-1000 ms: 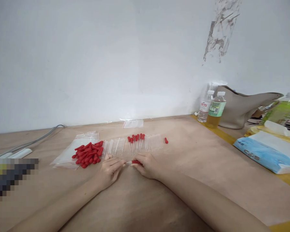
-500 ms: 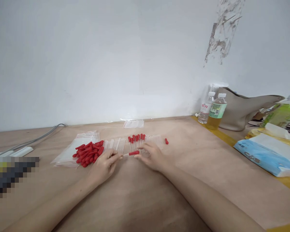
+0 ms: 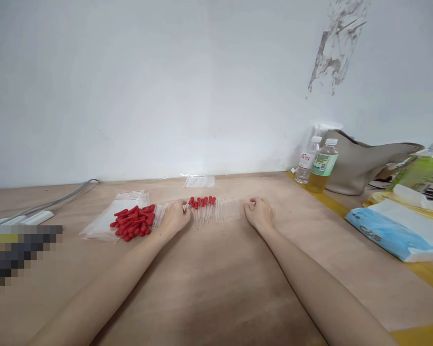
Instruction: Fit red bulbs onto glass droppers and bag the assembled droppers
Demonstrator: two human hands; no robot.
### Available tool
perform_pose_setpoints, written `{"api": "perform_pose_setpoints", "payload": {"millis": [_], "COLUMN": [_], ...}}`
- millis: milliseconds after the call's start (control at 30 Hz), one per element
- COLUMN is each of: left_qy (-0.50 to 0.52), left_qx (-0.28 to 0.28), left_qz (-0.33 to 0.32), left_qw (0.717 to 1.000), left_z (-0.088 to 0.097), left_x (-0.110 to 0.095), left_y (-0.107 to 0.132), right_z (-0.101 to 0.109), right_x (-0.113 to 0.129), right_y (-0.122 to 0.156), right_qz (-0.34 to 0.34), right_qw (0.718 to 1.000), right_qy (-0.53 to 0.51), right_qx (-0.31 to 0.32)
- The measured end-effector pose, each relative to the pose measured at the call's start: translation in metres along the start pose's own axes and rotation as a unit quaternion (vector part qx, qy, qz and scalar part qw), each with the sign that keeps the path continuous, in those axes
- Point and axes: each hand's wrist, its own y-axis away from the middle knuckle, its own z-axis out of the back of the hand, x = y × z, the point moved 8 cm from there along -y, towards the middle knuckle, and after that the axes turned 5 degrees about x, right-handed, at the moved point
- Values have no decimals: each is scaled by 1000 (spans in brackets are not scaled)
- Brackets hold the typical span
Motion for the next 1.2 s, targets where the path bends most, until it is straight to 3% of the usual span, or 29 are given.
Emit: {"api": "perform_pose_setpoints", "payload": {"millis": [333, 500, 800, 1033, 1200], "left_qy": [16, 14, -4, -45, -69], "left_qx": [6, -4, -7, 20, 69], "left_qz": [-12, -42, -66, -22, 37], "left_qw": [1000, 999, 998, 999, 995], "left_z": [-4, -8, -10, -14, -19], "left_x": [-6, -18, -21, -29, -29], "left_y": [-4, -7, -9, -16, -31], "right_z": [-18, -18, -15, -16, -16], "right_x": [0, 3, 7, 7, 7], "right_y": [-1, 0, 3, 3, 2], "right_qz": [7, 30, 42, 39, 41], "right_qw": [998, 998, 998, 998, 998], "right_qy": [11, 9, 2, 10, 6], "right_qx": [69, 54, 51, 52, 45]}}
